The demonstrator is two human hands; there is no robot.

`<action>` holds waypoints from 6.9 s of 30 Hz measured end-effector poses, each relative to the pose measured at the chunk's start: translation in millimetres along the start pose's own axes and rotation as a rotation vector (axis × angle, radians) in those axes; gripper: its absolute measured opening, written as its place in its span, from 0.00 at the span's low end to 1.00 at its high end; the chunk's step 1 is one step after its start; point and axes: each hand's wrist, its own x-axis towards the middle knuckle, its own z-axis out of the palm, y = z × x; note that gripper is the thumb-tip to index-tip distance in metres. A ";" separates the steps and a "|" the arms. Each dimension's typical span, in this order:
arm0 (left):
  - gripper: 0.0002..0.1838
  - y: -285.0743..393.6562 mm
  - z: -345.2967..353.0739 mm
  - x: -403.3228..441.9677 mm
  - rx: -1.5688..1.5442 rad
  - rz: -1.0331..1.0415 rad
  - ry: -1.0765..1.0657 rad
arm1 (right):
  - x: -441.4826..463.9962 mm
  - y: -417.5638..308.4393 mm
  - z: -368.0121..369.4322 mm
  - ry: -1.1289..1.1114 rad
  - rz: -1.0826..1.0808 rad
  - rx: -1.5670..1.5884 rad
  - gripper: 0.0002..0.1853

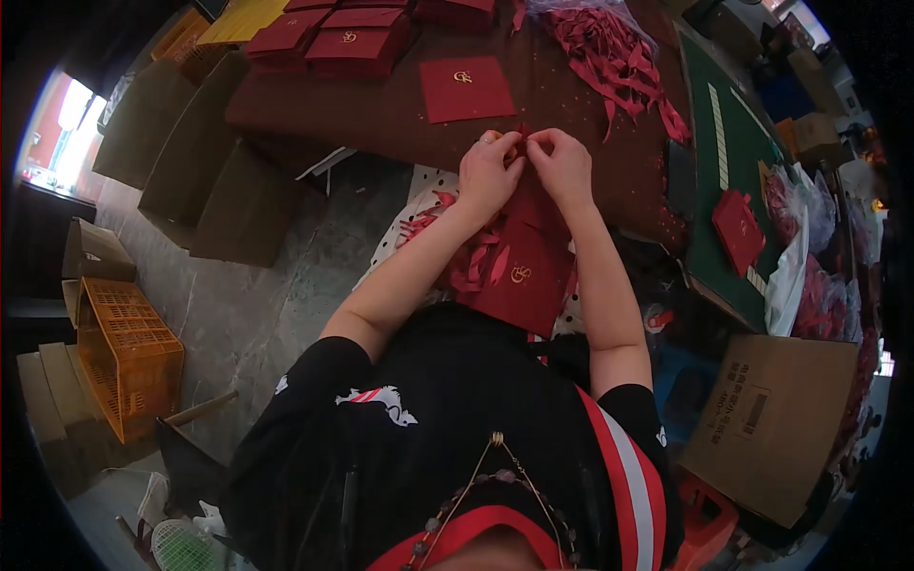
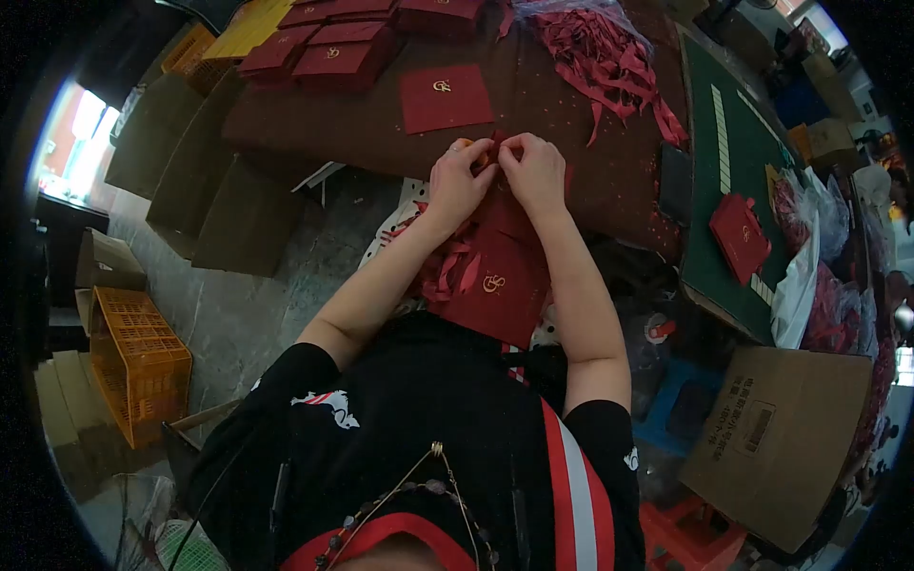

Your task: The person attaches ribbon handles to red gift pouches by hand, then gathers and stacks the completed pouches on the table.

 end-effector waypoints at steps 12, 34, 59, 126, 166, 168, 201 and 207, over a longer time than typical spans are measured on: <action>0.14 -1.8 1.2 -0.4 -0.021 0.066 0.052 | 4.6 8.8 2.4 0.146 -0.646 -0.455 0.04; 0.20 1.7 -9.9 6.8 0.109 -0.176 -0.127 | -4.3 23.2 13.9 0.024 -0.102 0.018 0.13; 0.17 -8.7 4.0 -10.9 0.028 0.125 0.099 | -4.7 13.8 11.3 -0.018 -0.164 0.059 0.08; 0.05 -24.0 -34.1 68.5 0.424 0.172 0.029 | 6.3 59.2 -18.5 -0.080 0.101 -0.114 0.31; 0.16 7.3 17.6 -4.7 0.555 0.435 -0.190 | -65.0 118.0 -109.2 0.211 0.524 0.533 0.10; 0.16 8.5 17.9 -5.4 0.568 0.424 -0.192 | -66.1 114.3 -108.7 0.259 0.535 0.570 0.10; 0.21 -1.2 3.1 18.9 0.182 0.015 -0.370 | -35.8 24.9 -13.9 0.025 -0.103 0.086 0.07; 0.19 -7.2 -9.4 29.1 0.028 -0.001 -0.560 | -38.6 25.5 -11.5 0.076 -0.218 -0.030 0.06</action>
